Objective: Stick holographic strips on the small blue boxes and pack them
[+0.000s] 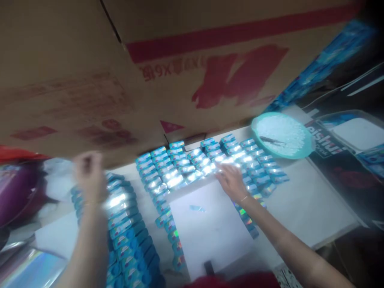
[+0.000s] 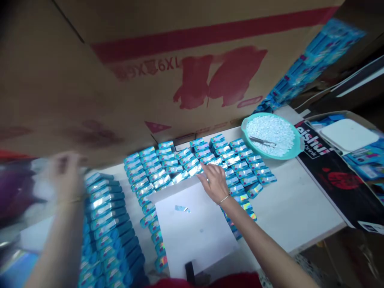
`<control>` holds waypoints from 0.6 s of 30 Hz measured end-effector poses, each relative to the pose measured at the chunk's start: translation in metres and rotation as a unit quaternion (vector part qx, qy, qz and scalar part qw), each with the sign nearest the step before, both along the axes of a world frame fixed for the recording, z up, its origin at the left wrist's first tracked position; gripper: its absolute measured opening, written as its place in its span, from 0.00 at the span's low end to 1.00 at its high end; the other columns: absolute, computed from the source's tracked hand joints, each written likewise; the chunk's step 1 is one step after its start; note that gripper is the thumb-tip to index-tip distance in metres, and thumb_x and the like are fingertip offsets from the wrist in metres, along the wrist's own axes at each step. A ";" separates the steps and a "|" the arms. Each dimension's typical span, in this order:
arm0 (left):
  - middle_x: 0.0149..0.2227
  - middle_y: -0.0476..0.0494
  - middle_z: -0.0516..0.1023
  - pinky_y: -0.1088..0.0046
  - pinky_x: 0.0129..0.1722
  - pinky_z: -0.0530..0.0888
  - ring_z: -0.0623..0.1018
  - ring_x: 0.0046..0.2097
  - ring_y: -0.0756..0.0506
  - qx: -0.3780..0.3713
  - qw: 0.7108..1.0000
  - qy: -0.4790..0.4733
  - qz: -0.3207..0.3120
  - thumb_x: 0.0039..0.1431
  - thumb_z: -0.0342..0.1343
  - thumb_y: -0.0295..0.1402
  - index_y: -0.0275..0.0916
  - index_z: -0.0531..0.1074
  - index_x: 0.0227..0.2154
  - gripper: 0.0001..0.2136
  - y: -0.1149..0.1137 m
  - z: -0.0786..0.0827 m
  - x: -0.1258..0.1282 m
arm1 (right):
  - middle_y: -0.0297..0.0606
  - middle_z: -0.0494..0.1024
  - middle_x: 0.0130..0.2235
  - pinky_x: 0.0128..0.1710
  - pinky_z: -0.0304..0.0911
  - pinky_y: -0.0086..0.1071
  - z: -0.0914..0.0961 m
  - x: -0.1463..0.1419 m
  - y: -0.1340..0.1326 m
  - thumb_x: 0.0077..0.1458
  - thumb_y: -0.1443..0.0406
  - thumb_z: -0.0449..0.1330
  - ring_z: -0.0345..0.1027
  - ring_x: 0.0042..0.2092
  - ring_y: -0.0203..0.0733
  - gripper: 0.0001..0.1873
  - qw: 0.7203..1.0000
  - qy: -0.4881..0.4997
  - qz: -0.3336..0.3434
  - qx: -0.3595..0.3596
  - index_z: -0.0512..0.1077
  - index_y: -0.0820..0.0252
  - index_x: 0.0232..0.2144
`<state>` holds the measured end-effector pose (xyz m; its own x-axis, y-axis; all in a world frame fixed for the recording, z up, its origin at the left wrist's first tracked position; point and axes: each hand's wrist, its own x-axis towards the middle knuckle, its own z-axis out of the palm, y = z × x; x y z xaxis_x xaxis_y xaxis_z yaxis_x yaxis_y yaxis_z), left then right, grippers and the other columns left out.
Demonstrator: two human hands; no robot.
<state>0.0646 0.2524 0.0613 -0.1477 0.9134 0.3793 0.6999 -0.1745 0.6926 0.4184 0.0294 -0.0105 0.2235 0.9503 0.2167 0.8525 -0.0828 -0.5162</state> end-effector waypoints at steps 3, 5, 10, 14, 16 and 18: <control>0.41 0.46 0.77 0.65 0.46 0.72 0.76 0.42 0.45 -0.239 0.911 0.014 -0.335 0.56 0.52 0.46 0.41 0.74 0.38 0.15 -0.052 -0.047 0.063 | 0.37 0.76 0.35 0.50 0.55 0.42 -0.007 -0.005 -0.022 0.65 0.59 0.47 0.67 0.40 0.42 0.17 0.996 0.010 0.084 -0.036 0.75 0.56 0.34; 0.43 0.44 0.77 0.63 0.48 0.71 0.75 0.44 0.43 -0.297 0.832 0.076 -0.463 0.56 0.53 0.44 0.42 0.74 0.41 0.15 -0.088 -0.071 0.100 | 0.38 0.75 0.34 0.46 0.57 0.40 -0.013 -0.009 -0.043 0.64 0.59 0.50 0.66 0.39 0.41 0.16 0.993 0.007 0.107 -0.040 0.74 0.57 0.30; 0.46 0.38 0.73 0.56 0.47 0.66 0.70 0.49 0.36 -0.287 0.815 0.280 -0.418 0.54 0.58 0.40 0.40 0.71 0.43 0.15 -0.161 -0.100 0.149 | 0.42 0.74 0.39 0.42 0.61 0.37 -0.030 -0.011 -0.079 0.64 0.62 0.51 0.66 0.42 0.44 0.12 0.987 0.006 0.132 -0.088 0.73 0.58 0.37; 0.42 0.40 0.75 0.59 0.47 0.64 0.72 0.46 0.39 -0.281 0.854 0.252 -0.359 0.58 0.54 0.35 0.39 0.67 0.43 0.11 -0.185 -0.105 0.150 | 0.49 0.70 0.50 0.51 0.56 0.43 -0.031 -0.018 -0.067 0.63 0.63 0.49 0.60 0.53 0.50 0.15 0.992 -0.028 0.097 -0.079 0.69 0.61 0.49; 0.38 0.43 0.76 0.61 0.47 0.63 0.74 0.44 0.41 -0.288 0.860 0.215 -0.363 0.61 0.51 0.33 0.39 0.66 0.41 0.07 -0.187 -0.104 0.145 | 0.48 0.69 0.53 0.56 0.50 0.46 -0.027 -0.026 -0.053 0.64 0.65 0.47 0.57 0.56 0.51 0.18 0.990 -0.051 0.108 -0.077 0.66 0.61 0.52; 0.35 0.46 0.76 0.62 0.45 0.63 0.74 0.40 0.43 -0.282 0.861 0.204 -0.370 0.63 0.47 0.33 0.40 0.67 0.38 0.06 -0.186 -0.100 0.139 | 0.46 0.73 0.48 0.54 0.49 0.45 -0.024 -0.036 -0.039 0.64 0.66 0.45 0.59 0.53 0.50 0.17 0.985 -0.052 0.137 -0.096 0.68 0.60 0.50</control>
